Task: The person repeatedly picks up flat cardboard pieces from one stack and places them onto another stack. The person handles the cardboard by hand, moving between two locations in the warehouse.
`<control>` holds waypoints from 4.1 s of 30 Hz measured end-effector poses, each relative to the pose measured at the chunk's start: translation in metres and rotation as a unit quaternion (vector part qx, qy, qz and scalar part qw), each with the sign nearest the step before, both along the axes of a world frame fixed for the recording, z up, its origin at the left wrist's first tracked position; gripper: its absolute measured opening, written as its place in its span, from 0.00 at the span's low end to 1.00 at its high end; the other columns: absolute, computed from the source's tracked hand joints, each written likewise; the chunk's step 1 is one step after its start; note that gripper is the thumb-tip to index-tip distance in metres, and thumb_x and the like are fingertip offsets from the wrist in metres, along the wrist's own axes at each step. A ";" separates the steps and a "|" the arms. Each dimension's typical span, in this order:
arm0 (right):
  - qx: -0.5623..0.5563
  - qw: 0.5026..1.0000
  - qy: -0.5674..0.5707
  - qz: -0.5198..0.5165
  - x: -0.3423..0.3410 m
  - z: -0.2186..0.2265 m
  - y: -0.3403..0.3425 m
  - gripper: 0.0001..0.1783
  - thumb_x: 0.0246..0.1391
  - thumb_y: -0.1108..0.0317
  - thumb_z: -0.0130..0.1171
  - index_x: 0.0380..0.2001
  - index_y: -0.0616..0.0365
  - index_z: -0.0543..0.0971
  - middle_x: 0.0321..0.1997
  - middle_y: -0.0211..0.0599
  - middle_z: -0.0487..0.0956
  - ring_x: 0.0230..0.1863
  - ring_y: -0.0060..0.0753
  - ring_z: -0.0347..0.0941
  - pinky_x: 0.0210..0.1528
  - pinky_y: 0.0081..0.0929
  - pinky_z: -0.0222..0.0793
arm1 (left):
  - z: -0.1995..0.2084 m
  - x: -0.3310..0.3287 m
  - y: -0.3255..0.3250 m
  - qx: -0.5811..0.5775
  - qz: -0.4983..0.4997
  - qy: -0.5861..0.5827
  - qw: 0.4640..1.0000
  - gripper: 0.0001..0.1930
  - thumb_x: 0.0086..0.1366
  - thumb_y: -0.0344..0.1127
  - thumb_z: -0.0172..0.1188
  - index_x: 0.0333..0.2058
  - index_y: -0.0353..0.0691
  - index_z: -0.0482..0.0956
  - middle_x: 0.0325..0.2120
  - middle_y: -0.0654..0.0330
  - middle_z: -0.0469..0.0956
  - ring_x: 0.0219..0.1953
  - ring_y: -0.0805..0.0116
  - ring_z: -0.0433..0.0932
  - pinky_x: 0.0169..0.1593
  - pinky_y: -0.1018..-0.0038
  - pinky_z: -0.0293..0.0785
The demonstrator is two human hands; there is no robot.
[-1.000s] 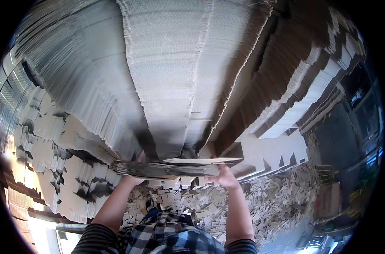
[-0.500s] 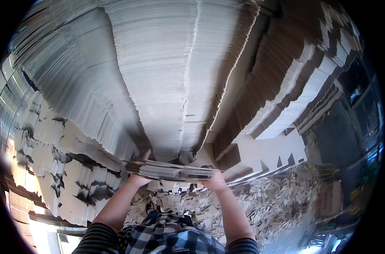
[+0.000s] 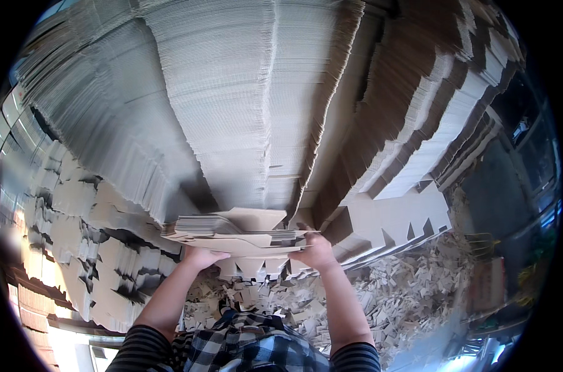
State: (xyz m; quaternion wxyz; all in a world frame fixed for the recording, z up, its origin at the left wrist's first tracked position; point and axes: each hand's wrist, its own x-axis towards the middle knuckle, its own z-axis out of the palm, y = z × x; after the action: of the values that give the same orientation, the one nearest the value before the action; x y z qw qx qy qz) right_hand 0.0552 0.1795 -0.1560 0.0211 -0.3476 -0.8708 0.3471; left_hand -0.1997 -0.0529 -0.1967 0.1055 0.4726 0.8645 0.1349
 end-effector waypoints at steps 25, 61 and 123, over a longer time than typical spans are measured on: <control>0.018 0.992 0.110 0.053 0.012 -0.019 -0.004 0.31 0.33 0.63 0.74 0.44 0.60 0.78 0.44 0.43 0.80 0.46 0.40 0.76 0.50 0.32 0.72 | -0.005 0.026 0.011 0.085 0.035 0.032 0.995 0.48 0.43 0.62 0.68 0.61 0.46 0.63 0.59 0.54 0.64 0.61 0.51 0.61 0.64 0.56 0.55; -0.233 0.954 0.130 -0.138 0.168 0.041 -0.068 0.22 0.36 0.55 0.76 0.27 0.63 0.84 0.22 0.40 0.81 0.25 0.30 0.78 0.32 0.28 0.73 | 0.014 0.100 -0.013 -0.090 -0.052 -0.647 0.755 0.20 0.56 0.32 0.68 0.48 0.33 0.76 0.43 0.58 0.79 0.46 0.68 0.76 0.51 0.71 0.73; 0.318 0.714 0.188 -0.595 0.307 0.051 -0.111 0.13 0.39 0.73 0.67 0.34 0.54 0.83 0.30 0.38 0.81 0.33 0.42 0.78 0.37 0.29 0.74 | 0.044 0.317 0.148 -0.082 -0.270 -0.698 0.659 0.30 0.51 0.33 0.73 0.52 0.35 0.72 0.47 0.57 0.76 0.51 0.65 0.73 0.55 0.68 0.69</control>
State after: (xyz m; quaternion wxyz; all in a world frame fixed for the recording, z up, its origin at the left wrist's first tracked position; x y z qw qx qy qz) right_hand 0.3623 0.0683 -0.1052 0.4955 -0.6944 -0.5213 0.0233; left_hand 0.1174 0.0953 -0.1528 0.7477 0.4419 0.3793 0.3191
